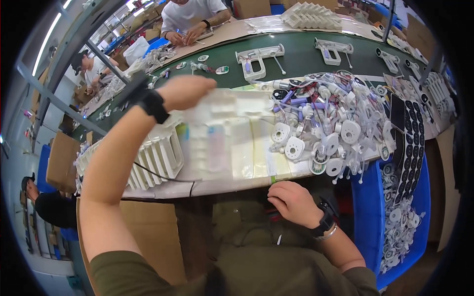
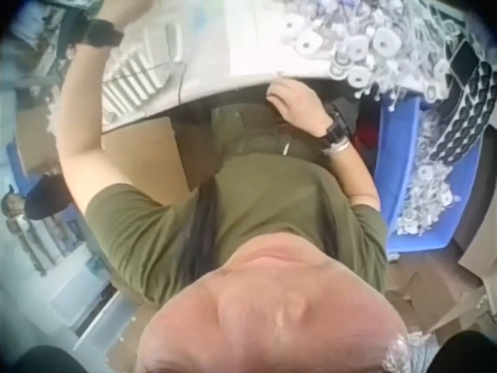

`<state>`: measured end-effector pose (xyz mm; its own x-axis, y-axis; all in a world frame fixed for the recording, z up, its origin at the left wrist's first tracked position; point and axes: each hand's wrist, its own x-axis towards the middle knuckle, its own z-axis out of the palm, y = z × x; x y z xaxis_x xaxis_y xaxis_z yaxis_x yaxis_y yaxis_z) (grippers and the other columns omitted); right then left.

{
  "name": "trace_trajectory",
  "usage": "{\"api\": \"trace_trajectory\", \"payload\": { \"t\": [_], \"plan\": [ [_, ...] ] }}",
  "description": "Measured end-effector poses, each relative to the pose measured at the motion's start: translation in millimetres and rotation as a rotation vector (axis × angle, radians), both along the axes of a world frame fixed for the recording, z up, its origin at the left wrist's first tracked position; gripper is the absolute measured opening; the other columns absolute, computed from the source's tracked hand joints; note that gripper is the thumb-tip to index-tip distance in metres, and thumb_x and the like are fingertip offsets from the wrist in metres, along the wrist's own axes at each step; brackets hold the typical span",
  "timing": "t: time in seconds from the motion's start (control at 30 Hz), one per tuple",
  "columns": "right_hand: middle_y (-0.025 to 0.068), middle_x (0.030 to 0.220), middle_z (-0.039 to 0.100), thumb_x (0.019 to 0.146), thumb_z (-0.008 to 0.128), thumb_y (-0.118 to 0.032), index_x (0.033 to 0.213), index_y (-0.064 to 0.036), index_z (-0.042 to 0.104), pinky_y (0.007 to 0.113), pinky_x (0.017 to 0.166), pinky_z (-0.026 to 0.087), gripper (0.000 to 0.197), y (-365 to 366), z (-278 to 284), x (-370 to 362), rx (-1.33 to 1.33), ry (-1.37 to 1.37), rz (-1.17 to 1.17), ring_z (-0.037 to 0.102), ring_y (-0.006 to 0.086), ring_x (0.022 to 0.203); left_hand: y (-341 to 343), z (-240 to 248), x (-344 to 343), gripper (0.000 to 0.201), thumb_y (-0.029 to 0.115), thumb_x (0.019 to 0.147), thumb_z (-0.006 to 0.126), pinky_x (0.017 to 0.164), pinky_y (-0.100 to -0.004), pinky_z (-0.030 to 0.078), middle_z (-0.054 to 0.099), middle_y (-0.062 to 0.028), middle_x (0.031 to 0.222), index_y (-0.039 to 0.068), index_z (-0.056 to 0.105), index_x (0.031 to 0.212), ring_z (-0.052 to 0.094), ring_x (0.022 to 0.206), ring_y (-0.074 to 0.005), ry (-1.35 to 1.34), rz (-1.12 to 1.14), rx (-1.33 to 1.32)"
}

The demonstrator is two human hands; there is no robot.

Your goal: Assembling a handheld electronic device by installing the PCB, motor, and battery into the plastic shell.

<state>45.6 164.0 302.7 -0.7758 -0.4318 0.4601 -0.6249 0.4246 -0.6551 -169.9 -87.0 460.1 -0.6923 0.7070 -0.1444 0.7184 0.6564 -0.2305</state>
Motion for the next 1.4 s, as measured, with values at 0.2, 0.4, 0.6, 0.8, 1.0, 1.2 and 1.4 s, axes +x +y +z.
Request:
{"api": "trace_trajectory", "payload": {
  "t": [0.2, 0.4, 0.6, 0.8, 1.0, 1.2, 1.4],
  "plan": [
    [0.0079, 0.086, 0.062, 0.073, 0.066, -0.007, 0.083, -0.0055, 0.061, 0.034, 0.071, 0.048, 0.011, 12, 12, -13, -0.031, -0.055, 0.05, 0.059, 0.0264, 0.08, 0, -97, -69, 0.019, 0.01, 0.074, 0.049, 0.068, -0.0458, 0.045, 0.061, -0.0209, 0.083, 0.002, 0.059, 0.088, 0.059, 0.081, -0.0376, -0.322, 0.057, -0.029],
    [0.0059, 0.085, 0.059, 0.072, 0.068, -0.007, 0.085, -0.0062, 0.061, 0.033, 0.07, 0.047, 0.015, 30, 10, -25, -0.063, -0.167, 0.117, 0.057, 0.0242, 0.077, 24, -40, -182, 0.014, 0.011, 0.07, 0.054, 0.062, -0.0452, 0.047, 0.062, -0.0211, 0.077, 0.003, 0.065, 0.074, 0.06, 0.072, -0.0366, -0.098, 0.087, -0.2],
    [0.0055, 0.089, 0.062, 0.073, 0.07, -0.011, 0.088, -0.006, 0.063, 0.031, 0.07, 0.049, 0.017, 36, 7, -42, -0.244, -0.363, 0.111, 0.06, 0.0228, 0.079, 11, -140, -295, 0.031, 0.004, 0.073, 0.051, 0.083, -0.0411, 0.047, 0.061, -0.0193, 0.101, 0.005, 0.059, 0.103, 0.057, 0.098, -0.0355, 0.093, 0.193, 0.042],
    [0.0064, 0.087, 0.062, 0.075, 0.069, -0.012, 0.088, -0.0068, 0.062, 0.031, 0.068, 0.05, 0.016, 36, -3, -41, -0.211, -0.45, 0.021, 0.061, 0.0238, 0.078, 25, -157, -313, 0.06, 0.022, 0.058, 0.074, 0.088, -0.0385, 0.046, 0.059, -0.0185, 0.109, 0.008, 0.055, 0.113, 0.056, 0.102, -0.0345, -0.175, 0.39, -0.115],
    [0.0062, 0.087, 0.062, 0.076, 0.068, -0.013, 0.087, -0.0071, 0.063, 0.031, 0.069, 0.049, 0.013, 8, 3, -43, -0.212, -0.443, 0.071, 0.06, 0.0235, 0.079, -2, -137, -288, 0.048, 0.041, 0.071, 0.069, 0.08, -0.0395, 0.049, 0.062, -0.021, 0.095, 0.0, 0.059, 0.095, 0.059, 0.093, -0.0327, 0.064, 0.361, 0.21],
    [0.0074, 0.087, 0.062, 0.078, 0.065, -0.013, 0.087, -0.0064, 0.061, 0.033, 0.068, 0.049, 0.012, -6, 23, -27, -0.138, -0.374, 0.188, 0.06, 0.0249, 0.078, 0, -40, -256, 0.048, 0.042, 0.076, 0.065, 0.063, -0.0379, 0.05, 0.064, -0.0193, 0.079, -0.004, 0.061, 0.092, 0.065, 0.072, -0.0309, 0.327, 0.43, 1.288],
    [0.0103, 0.09, 0.061, 0.076, 0.066, -0.008, 0.088, -0.004, 0.06, 0.034, 0.07, 0.048, 0.014, -9, 59, -27, -0.188, -0.139, 0.096, 0.059, 0.0275, 0.08, 58, 80, -127, 0.033, 0.03, 0.081, 0.068, 0.049, -0.0236, 0.049, 0.064, -0.0082, 0.072, -0.002, 0.061, 0.084, 0.064, 0.066, -0.0108, 0.283, 0.094, 1.524]
  ]
}}
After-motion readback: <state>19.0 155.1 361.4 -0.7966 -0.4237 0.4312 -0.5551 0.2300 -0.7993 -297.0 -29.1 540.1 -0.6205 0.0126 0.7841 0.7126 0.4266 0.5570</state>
